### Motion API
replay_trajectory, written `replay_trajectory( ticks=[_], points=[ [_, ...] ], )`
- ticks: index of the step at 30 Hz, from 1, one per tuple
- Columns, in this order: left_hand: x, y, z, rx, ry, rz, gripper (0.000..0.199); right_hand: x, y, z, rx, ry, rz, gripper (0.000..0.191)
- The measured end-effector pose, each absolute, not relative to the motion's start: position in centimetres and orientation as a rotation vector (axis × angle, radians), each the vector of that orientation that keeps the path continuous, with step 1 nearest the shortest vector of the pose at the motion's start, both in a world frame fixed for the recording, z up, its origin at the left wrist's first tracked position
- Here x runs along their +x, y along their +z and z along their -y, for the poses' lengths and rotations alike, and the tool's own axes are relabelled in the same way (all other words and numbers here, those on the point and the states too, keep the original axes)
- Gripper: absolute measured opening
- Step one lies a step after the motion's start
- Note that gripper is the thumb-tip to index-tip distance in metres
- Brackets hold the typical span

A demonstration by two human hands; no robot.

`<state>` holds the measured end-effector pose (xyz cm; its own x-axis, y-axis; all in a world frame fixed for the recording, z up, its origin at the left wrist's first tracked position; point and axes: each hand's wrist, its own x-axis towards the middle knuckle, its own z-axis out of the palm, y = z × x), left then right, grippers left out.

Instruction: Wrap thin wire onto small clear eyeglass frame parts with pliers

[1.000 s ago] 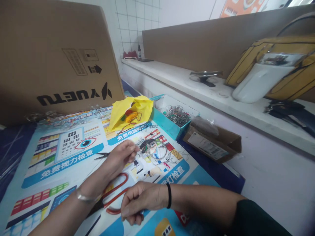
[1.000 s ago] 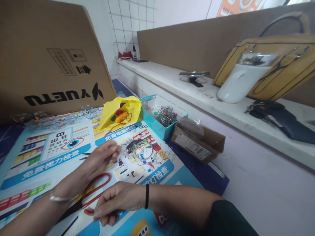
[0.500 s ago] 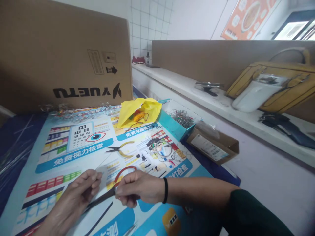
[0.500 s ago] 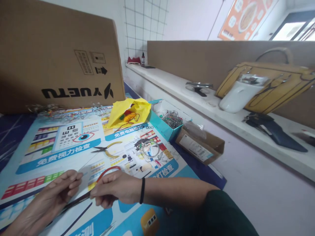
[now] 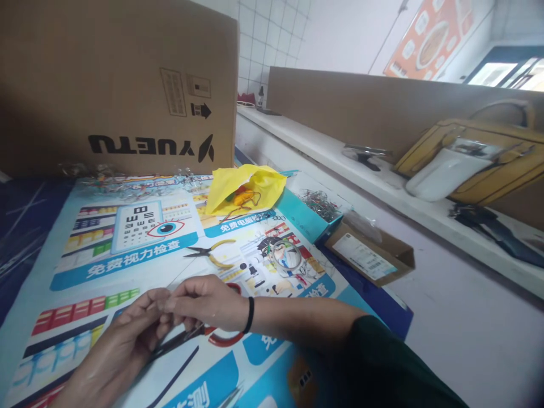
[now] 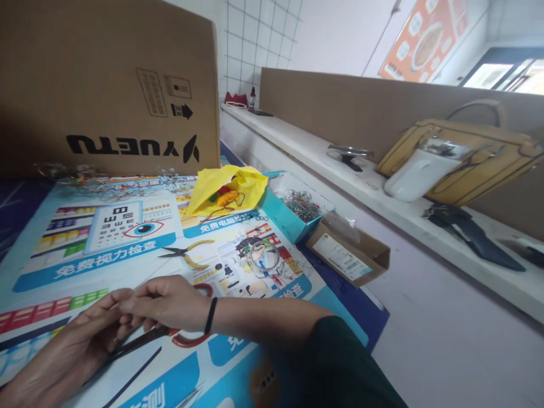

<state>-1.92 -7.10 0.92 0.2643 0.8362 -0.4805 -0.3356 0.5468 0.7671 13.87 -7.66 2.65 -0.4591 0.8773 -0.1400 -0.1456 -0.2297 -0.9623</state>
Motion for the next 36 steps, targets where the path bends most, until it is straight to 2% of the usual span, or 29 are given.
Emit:
replay_trajectory(
  ticks=[3, 10, 16, 20, 28, 36],
  points=[
    [-1.8, 1.3, 7.3, 0.556, 0.879, -1.070, 0.031, 14.0, 2.6, 7.5, -0.972, 1.739, 1.283, 0.032],
    [-1.5, 2.5, 7.4, 0.387, 0.966, -1.112, 0.013, 14.3, 1.2, 7.7, -1.079, 1.542, 1.321, 0.024],
    [-1.3, 3.3, 7.5, 0.218, 1.091, -1.111, 0.021, 14.4, 1.0, 8.0, -1.109, 1.333, 1.537, 0.018],
    [-0.8, 3.0, 8.3, 0.158, 1.208, -0.863, 0.023, 14.5, 1.3, 8.1, -1.114, 1.106, 1.666, 0.017],
    [-0.2, 2.4, 9.3, 0.082, 1.192, -0.498, 0.046, 14.6, 0.8, 7.9, -1.111, 0.858, 1.838, 0.011],
    [0.3, 2.1, 10.0, 0.100, 1.161, -0.440, 0.052, 14.7, 0.5, 7.8, -1.120, 0.611, 1.956, 0.012]
  ],
)
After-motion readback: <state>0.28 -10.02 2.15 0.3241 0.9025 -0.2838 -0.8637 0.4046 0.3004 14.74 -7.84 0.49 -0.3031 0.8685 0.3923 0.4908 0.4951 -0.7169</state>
